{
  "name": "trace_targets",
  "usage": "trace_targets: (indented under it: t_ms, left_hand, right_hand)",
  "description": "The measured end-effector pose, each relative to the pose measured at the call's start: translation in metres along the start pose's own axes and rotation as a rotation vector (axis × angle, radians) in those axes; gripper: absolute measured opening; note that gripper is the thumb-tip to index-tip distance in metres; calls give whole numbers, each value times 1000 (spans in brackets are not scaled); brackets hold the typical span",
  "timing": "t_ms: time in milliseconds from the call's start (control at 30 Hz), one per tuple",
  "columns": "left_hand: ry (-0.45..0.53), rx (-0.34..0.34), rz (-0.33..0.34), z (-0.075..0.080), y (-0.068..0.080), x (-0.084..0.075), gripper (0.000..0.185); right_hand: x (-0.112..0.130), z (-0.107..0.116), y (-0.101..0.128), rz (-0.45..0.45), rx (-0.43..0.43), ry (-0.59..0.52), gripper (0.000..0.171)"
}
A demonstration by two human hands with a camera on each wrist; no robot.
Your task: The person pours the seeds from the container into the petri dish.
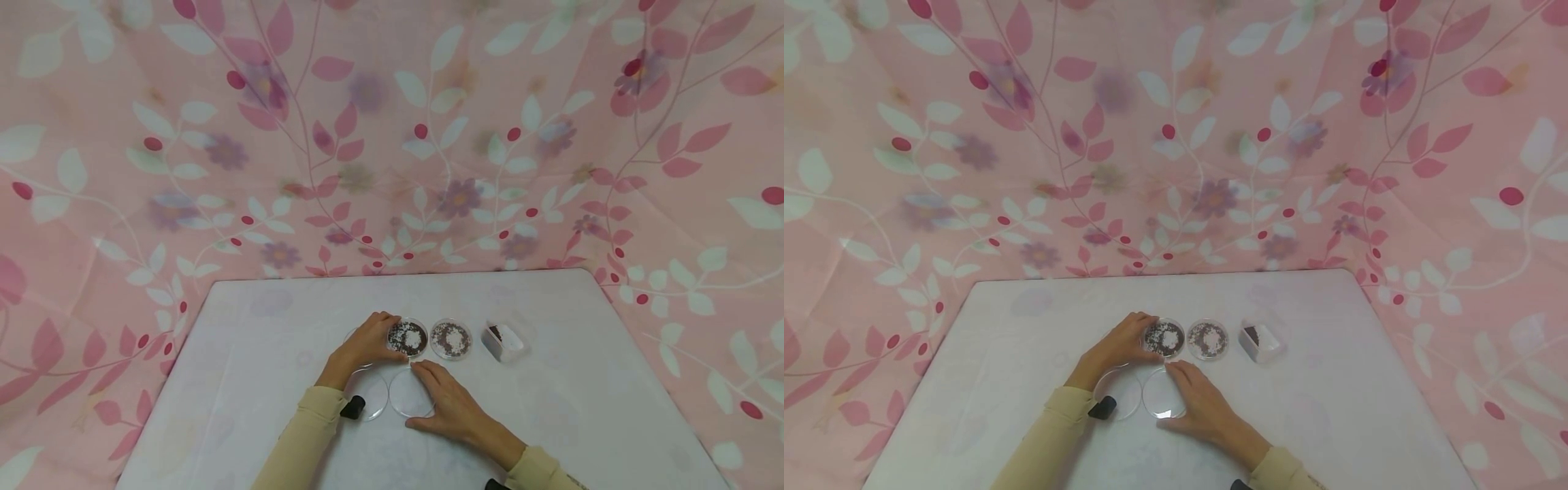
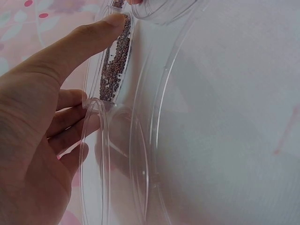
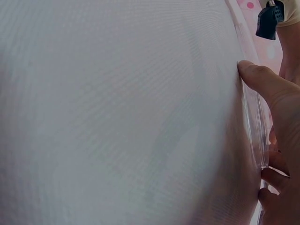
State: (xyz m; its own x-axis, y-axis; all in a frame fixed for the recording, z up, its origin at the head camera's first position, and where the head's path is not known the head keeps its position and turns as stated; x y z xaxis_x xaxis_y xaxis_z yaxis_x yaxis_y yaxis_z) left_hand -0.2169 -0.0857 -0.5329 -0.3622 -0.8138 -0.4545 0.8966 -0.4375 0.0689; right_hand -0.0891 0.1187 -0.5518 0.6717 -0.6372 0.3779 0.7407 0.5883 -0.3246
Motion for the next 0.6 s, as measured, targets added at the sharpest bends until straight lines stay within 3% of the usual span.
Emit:
trace_targets:
  t_ms: [600]
  left_hand:
    - [-6,-10,1,-3,-2,3,91]
  right_hand:
    - [-3,9,0,-23,-46,-20,103]
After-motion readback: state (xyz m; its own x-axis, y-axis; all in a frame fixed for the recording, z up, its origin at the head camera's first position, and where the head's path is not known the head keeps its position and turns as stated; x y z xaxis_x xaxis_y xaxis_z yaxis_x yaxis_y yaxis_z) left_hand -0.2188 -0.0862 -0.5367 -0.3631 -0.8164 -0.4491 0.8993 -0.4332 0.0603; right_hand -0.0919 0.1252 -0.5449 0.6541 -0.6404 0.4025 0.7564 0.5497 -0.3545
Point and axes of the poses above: each hand's wrist, its own y-axis away from the middle knuckle, its own z-axis out of the back of the hand, x = y × z, the point moved 1 cm from there along -y, towards the middle knuckle, and after that the axes turned 9 degrees about z, right-handed, at the moved point
